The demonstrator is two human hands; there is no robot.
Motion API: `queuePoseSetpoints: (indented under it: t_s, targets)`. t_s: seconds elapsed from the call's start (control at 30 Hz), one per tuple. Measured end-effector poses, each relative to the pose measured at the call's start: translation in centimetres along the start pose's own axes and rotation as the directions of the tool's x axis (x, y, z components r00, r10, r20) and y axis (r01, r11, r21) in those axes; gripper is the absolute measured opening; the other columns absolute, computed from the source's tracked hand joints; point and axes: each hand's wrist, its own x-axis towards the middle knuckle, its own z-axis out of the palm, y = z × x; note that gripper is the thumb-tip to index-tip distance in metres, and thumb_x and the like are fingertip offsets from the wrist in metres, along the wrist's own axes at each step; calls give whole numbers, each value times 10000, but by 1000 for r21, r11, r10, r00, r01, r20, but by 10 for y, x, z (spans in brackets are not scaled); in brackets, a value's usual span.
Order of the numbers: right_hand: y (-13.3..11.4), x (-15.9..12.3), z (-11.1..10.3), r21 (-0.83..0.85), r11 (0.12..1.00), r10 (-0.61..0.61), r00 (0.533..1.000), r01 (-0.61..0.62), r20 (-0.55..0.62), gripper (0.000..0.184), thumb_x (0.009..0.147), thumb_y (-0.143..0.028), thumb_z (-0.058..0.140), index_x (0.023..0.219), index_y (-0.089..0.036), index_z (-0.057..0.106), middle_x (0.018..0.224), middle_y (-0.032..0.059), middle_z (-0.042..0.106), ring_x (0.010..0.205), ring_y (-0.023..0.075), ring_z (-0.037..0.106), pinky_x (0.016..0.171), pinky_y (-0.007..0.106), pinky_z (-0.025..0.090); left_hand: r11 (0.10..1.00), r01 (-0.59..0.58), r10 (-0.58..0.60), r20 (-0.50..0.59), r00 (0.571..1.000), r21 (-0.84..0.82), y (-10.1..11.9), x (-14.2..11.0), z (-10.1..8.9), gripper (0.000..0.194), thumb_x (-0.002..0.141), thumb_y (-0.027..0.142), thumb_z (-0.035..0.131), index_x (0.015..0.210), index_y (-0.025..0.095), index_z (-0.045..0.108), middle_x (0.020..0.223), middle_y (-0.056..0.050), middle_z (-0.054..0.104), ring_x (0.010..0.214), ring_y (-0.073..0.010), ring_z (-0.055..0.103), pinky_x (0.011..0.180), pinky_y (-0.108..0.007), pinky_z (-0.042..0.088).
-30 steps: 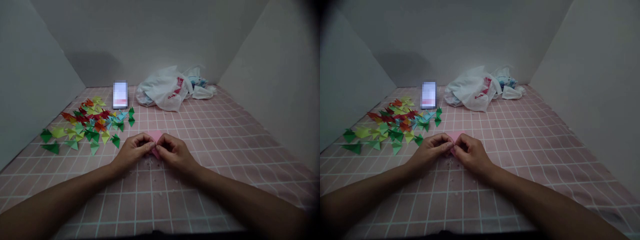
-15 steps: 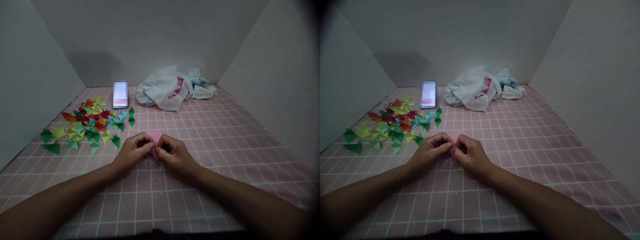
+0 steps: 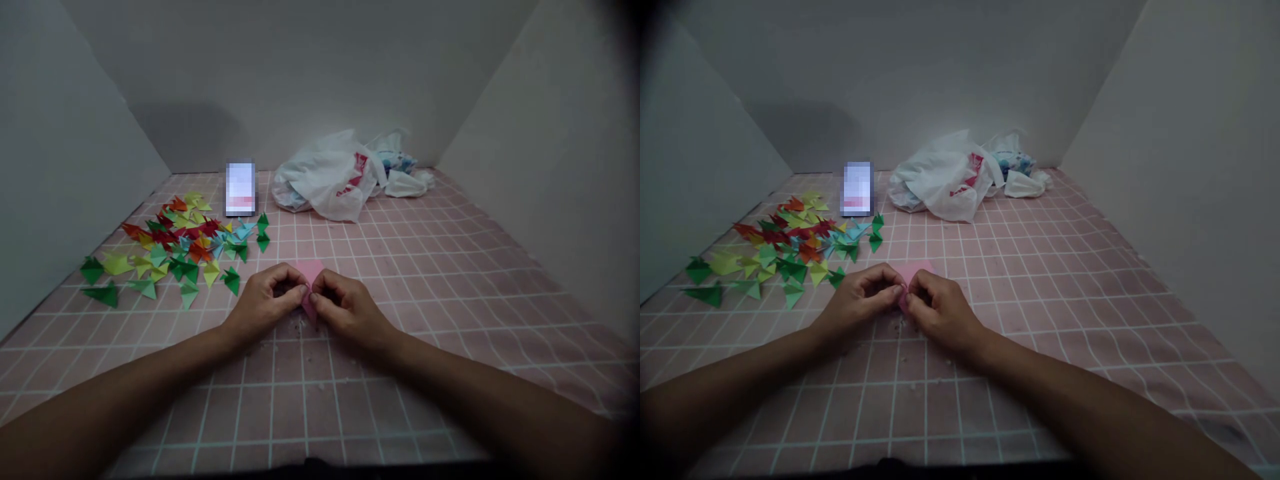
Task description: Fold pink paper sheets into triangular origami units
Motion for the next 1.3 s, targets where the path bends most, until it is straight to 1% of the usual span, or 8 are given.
queuePoseSetpoints:
  t_s: [0.13, 0.3, 0.5, 0.63, 0.83, 1.0, 1.17, 1.3]
  targets:
    - [-1, 0, 0, 3, 1000, 1, 1000, -1, 2, 176, 865, -213, 519, 691, -199, 500, 645, -21, 518, 608, 119, 448, 579, 283, 337, 999, 24, -24, 2, 1000, -37, -3, 0, 2, 117, 803, 262, 623, 760, 155, 643, 689, 1, 605, 632, -116, 531, 571, -225, 423]
    - [0, 0, 0, -30, 999, -15, 999, 14, -52, 166, 872, -225, 516, 710, -202, 486, 657, -29, 487, 615, 119, 426, 591, 286, 327, 995, 74, -73, 12, 997, -63, -5, 2, 4, 96, 792, 254, 611, 764, 163, 617, 631, 32, 553, 550, -96, 467, 511, -217, 373]
    - [1, 2, 0, -63, 997, -38, 999, 37, -17, 177, 892, -234, 491, 720, -205, 459, 668, -27, 469, 621, 123, 413, 587, 291, 322, 999, 34, -34, 27, 999, -4, -2, 2, 1, 85, 779, 237, 612, 749, 158, 611, 668, 21, 567, 604, -103, 491, 551, -223, 370]
    - [0, 3, -1, -107, 993, -39, 999, 39, 10, 193, 884, -217, 485, 695, -207, 446, 652, -23, 476, 608, 122, 421, 572, 290, 319, 1000, 6, -7, 46, 999, 22, -1, 2, 0, 102, 789, 239, 602, 757, 147, 631, 693, 8, 592, 646, -110, 516, 592, -230, 398]
    - [1, 2, 0, -99, 995, -33, 999, 30, -28, 174, 871, -203, 494, 701, -203, 453, 641, -29, 486, 594, 115, 430, 567, 280, 321, 999, 42, -42, 32, 999, -12, -1, 2, -1, 128, 806, 248, 606, 813, 136, 666, 706, 4, 610, 652, -108, 533, 595, -228, 418]
    - [1, 1, 0, -84, 996, -22, 1000, 22, -3, 177, 884, -212, 495, 711, -199, 463, 652, -28, 492, 607, 120, 434, 579, 281, 327, 997, 66, -65, 40, 997, -40, 0, 3, -2, 123, 803, 257, 619, 791, 139, 655, 665, 21, 592, 612, -99, 520, 578, -224, 414]
    - [2, 4, -5, -129, 988, -72, 995, 80, 70, 195, 923, -239, 436, 731, -211, 420, 707, -9, 470, 652, 145, 423, 618, 306, 326, 998, 60, -56, 122, 991, -24, 0, 8, -9, 137, 812, 266, 626, 791, 134, 656, 666, 23, 597, 609, -94, 523, 579, -219, 404]
    - [5, 7, -9, -179, 980, -77, 993, 93, 92, 189, 948, -268, 417, 766, -219, 401, 729, -6, 455, 658, 156, 413, 626, 318, 308, 999, 1, -9, 182, 983, 44, 3, 13, -18, 142, 832, 261, 613, 797, 136, 670, 670, 24, 591, 615, -92, 509, 584, -217, 392]
